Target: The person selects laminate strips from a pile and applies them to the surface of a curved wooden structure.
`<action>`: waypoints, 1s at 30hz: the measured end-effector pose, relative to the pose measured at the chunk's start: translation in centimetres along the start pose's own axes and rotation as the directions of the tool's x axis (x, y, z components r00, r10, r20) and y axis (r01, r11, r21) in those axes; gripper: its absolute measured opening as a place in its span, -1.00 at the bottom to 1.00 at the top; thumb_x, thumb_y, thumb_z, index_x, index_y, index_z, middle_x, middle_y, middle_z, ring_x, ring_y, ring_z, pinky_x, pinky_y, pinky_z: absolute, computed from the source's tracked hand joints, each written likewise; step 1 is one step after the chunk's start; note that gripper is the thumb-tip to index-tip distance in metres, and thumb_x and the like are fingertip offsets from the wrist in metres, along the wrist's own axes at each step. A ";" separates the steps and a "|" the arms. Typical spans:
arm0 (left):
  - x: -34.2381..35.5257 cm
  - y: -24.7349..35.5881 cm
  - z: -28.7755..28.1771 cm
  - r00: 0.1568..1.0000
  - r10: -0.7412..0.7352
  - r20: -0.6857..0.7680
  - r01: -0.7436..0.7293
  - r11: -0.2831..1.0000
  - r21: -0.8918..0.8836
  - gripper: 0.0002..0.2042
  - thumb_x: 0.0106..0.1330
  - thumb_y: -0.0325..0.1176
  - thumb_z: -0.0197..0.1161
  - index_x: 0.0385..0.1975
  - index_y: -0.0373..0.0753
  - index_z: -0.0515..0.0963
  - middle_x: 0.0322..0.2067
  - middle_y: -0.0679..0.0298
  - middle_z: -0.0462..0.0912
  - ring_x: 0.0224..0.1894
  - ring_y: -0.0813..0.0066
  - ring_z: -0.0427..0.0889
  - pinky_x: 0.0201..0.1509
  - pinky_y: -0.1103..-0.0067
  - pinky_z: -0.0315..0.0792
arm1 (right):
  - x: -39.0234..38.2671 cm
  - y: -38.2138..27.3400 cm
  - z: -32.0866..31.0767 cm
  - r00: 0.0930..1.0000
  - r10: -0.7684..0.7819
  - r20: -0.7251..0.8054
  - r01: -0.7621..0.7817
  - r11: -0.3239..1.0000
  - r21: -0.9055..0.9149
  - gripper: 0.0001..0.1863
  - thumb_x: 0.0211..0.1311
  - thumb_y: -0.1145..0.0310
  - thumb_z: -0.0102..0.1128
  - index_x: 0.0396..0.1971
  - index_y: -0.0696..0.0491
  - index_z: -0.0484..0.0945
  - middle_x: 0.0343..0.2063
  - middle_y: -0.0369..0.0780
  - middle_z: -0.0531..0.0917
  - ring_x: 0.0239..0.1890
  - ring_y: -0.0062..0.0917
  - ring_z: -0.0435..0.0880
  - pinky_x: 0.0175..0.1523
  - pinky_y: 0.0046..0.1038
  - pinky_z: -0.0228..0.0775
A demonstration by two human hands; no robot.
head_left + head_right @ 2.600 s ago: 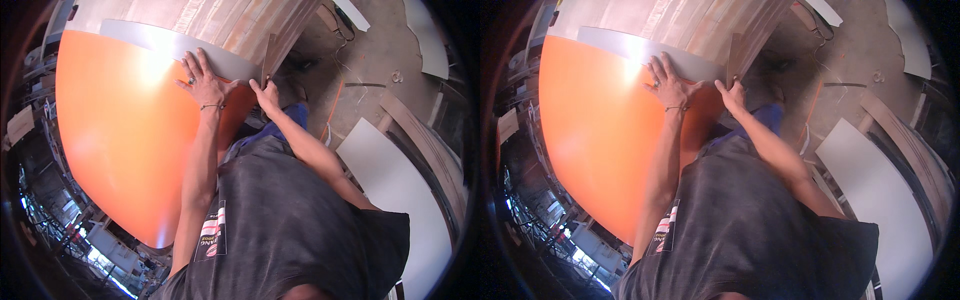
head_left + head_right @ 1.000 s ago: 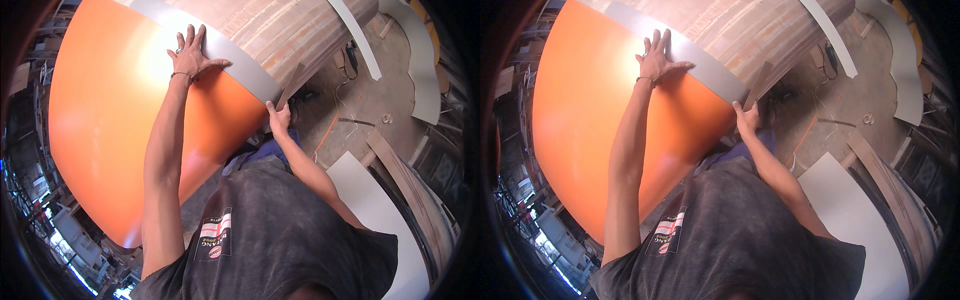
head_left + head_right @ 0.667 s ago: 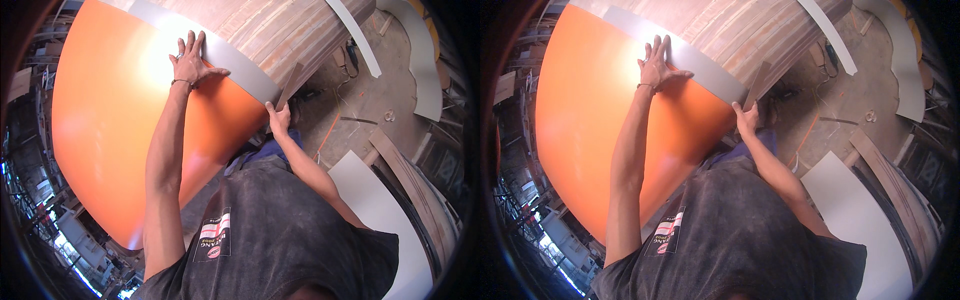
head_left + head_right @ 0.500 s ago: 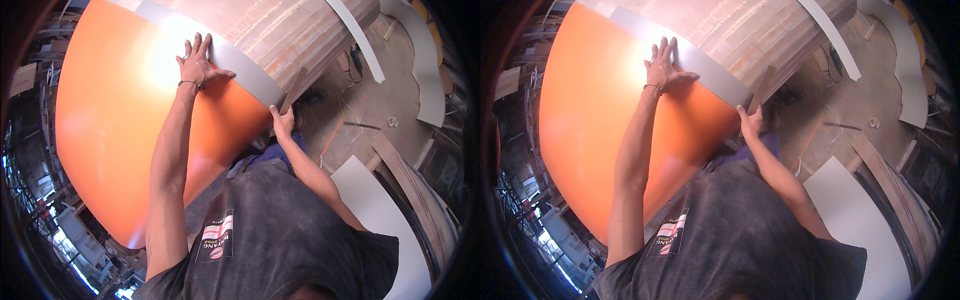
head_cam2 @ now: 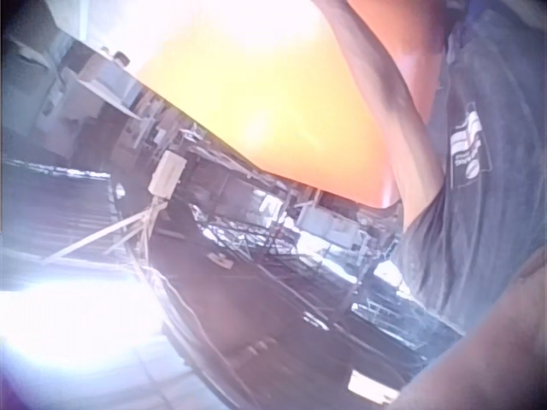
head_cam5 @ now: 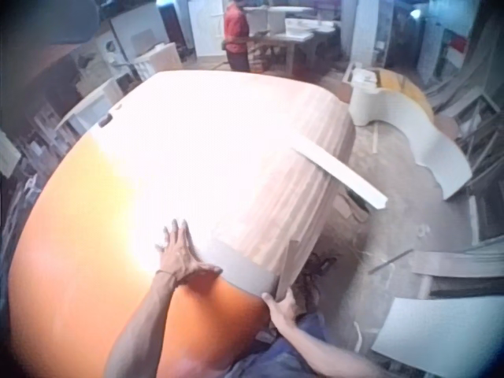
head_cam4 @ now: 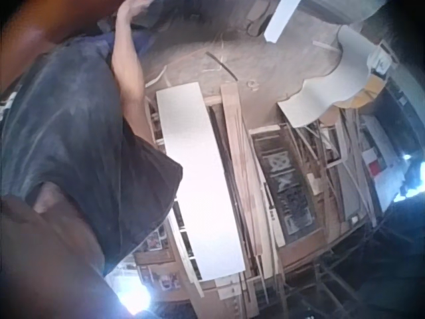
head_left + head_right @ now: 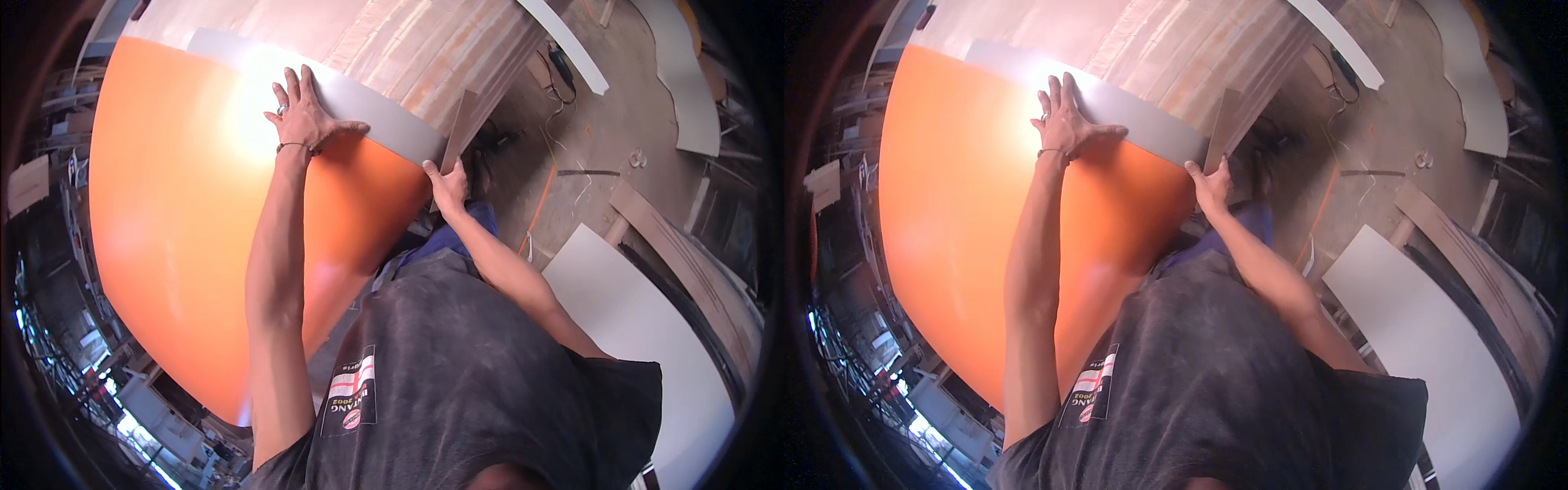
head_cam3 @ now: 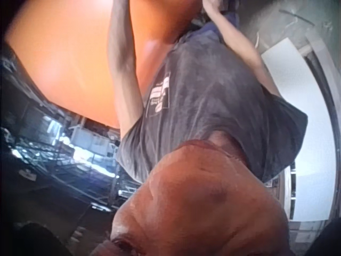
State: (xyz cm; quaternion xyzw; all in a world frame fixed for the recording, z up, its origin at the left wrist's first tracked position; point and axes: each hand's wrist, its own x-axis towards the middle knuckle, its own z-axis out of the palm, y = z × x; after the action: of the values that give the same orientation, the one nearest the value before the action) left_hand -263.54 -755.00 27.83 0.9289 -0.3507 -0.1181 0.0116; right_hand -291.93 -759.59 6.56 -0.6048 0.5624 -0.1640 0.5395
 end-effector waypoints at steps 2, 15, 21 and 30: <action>-0.5 1.5 0.8 1.000 0.010 -0.013 -0.010 0.999 0.034 0.70 -0.59 0.41 0.75 0.67 -0.20 -0.13 0.66 -0.16 -0.19 0.68 -0.38 -0.28 0.51 -0.46 -0.11 | -0.3 -0.9 0.5 1.000 0.013 -0.007 -0.013 1.000 0.004 0.22 -0.05 -0.42 0.57 0.43 0.20 0.39 0.12 0.07 0.73 0.23 0.01 0.69 0.32 -0.08 0.49; -1.0 3.9 3.6 0.997 0.073 -0.039 -0.068 0.991 0.114 0.76 -0.64 0.44 0.73 0.69 -0.10 -0.25 0.66 -0.22 -0.32 0.66 -0.47 -0.36 0.53 -0.47 -0.21 | 2.2 1.1 -0.9 0.974 0.224 0.021 -0.219 0.923 0.317 -0.29 0.13 0.28 0.63 0.23 0.23 0.50 -0.16 -0.18 0.71 -0.09 -0.43 0.71 0.06 -0.33 0.57; -0.6 3.7 3.9 0.994 0.095 -0.061 -0.084 0.983 0.165 0.71 -0.59 0.47 0.72 0.69 -0.04 -0.21 0.66 -0.19 -0.28 0.66 -0.44 -0.27 0.52 -0.43 -0.09 | 3.9 4.0 -1.3 0.991 0.137 -0.002 -0.131 0.951 0.281 -0.24 0.07 0.39 0.65 0.26 0.25 0.45 -0.26 -0.24 0.71 -0.20 -0.52 0.72 0.00 -0.36 0.60; -1.3 3.3 4.7 0.984 0.171 -0.044 -0.155 0.956 0.251 0.64 -0.44 0.44 0.70 0.70 0.05 -0.26 0.70 0.01 -0.32 0.70 -0.24 -0.32 0.48 -0.52 -0.13 | 1.6 1.3 0.4 0.999 0.047 -0.020 -0.045 0.993 0.107 0.05 -0.18 0.07 0.82 0.32 0.14 0.43 0.17 0.01 0.67 0.27 -0.05 0.61 0.36 -0.10 0.46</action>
State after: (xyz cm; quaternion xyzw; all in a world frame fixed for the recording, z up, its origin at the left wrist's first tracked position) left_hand -267.67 -756.38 23.90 0.8945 -0.4374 -0.0421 -0.0827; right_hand -291.81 -760.47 4.69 -0.5602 0.5725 -0.1880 0.5684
